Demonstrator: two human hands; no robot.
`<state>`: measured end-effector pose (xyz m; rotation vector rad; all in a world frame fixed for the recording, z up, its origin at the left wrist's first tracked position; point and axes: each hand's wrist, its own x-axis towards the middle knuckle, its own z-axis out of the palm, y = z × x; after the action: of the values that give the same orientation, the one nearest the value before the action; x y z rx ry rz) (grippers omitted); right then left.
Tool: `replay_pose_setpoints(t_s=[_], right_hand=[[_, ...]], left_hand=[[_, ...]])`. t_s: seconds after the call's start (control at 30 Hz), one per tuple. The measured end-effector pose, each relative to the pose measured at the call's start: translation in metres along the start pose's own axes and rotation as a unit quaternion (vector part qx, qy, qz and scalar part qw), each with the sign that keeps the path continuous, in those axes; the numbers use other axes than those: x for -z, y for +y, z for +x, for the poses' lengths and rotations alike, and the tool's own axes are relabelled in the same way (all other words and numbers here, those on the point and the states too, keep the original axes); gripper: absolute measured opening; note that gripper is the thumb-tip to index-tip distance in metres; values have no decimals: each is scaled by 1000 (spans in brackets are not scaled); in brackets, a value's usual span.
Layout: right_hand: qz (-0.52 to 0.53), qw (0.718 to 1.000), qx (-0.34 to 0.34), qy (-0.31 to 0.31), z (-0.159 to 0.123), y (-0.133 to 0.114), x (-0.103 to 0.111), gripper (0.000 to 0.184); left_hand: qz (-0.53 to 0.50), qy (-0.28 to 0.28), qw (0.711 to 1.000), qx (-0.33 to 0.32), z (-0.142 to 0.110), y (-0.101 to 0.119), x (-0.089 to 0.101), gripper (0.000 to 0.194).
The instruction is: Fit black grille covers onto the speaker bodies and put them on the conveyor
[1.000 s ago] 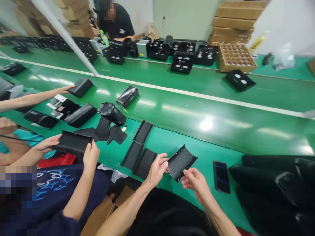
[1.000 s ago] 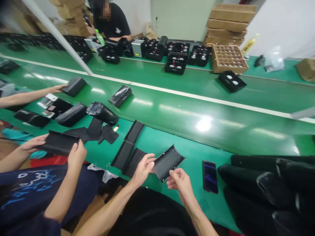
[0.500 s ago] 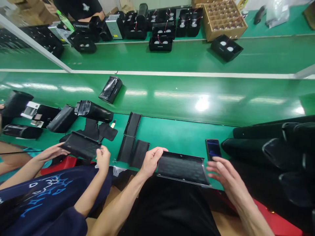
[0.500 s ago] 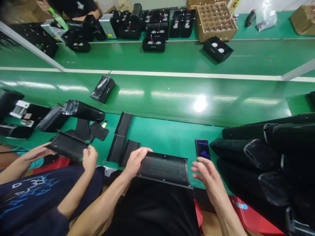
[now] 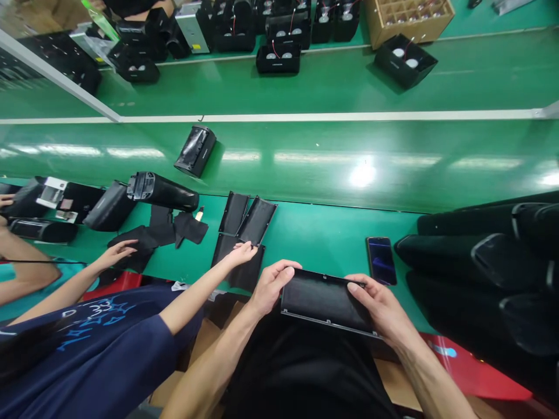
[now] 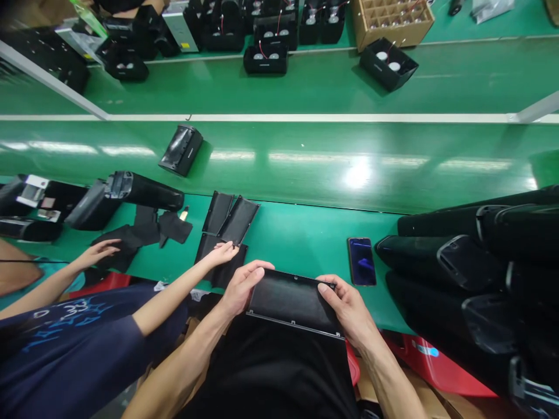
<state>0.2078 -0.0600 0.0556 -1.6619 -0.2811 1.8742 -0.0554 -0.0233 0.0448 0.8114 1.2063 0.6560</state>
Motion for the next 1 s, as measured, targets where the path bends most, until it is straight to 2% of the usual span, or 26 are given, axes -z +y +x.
replay_pose_setpoints(t_s=[0.13, 0.3, 0.47, 0.53, 0.7, 1.0], right_hand=[[-16, 1000, 12, -3, -1, 3, 2, 59], [-62, 997, 47, -8, -4, 8, 6, 51], [-194, 968, 160, 18, -10, 7, 9, 48], [-220, 958, 184, 18, -11, 8, 9, 46], [-248, 949, 193, 11, -11, 12, 11, 36], [-241, 951, 195, 7, -6, 12, 13, 33]], left_hand=[[-26, -27, 999, 10, 0, -4, 0, 52], [18, -31, 999, -12, -3, -5, 4, 50], [79, -22, 994, -65, -14, -1, 9, 39], [98, -25, 991, -88, -18, 1, 10, 37], [118, -24, 988, -98, -23, 2, 12, 35], [117, -27, 989, -83, -19, -1, 11, 32]])
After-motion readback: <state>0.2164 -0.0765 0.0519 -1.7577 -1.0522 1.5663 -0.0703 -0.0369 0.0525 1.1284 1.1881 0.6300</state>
